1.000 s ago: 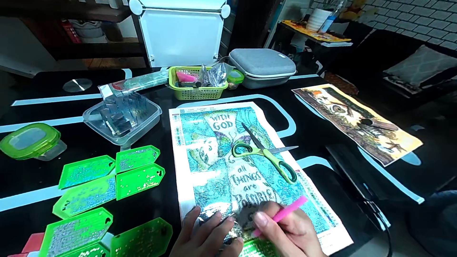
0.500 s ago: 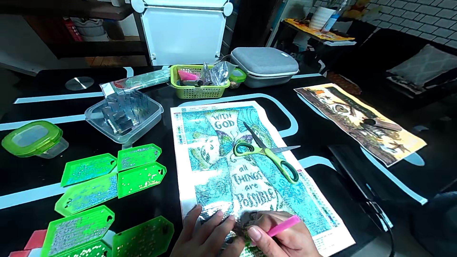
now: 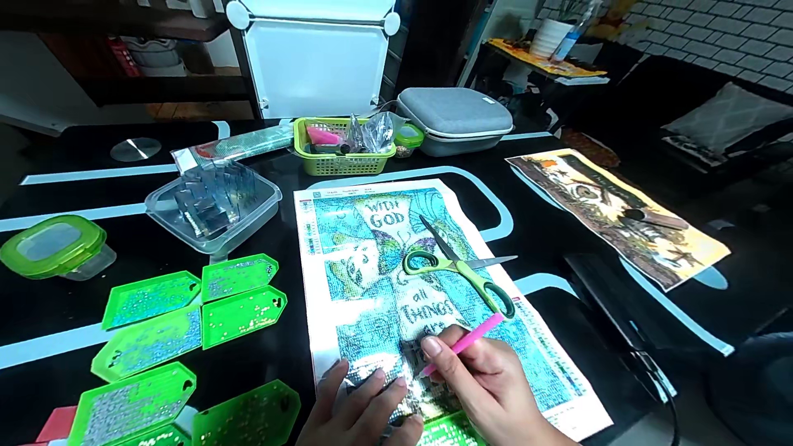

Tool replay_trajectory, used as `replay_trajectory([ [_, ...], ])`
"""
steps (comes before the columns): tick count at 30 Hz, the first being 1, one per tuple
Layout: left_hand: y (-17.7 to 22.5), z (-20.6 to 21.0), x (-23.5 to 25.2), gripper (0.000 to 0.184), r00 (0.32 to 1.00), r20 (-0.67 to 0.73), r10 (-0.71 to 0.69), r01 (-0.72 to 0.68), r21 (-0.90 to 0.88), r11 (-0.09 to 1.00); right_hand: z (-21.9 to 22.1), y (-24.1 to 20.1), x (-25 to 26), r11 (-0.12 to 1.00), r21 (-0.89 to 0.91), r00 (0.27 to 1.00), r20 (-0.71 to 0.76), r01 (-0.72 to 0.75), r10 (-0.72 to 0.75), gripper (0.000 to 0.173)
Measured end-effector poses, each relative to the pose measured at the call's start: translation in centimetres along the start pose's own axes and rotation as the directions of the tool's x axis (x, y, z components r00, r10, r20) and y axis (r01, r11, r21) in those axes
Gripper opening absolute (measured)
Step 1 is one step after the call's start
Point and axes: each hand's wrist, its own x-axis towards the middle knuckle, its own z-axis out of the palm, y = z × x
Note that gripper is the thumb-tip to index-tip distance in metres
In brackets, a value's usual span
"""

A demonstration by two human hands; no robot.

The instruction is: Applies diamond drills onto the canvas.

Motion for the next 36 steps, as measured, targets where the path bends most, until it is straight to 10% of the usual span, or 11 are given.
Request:
replay_trajectory([
  [36,0.04,-0.02,-0.01,0.044,1.000,0.000,0.002,-0.002,0.003,1.000,0.39,-0.16,-0.45,0.933,-0.311,0.984,0.049,0.179,-0.172,0.031],
])
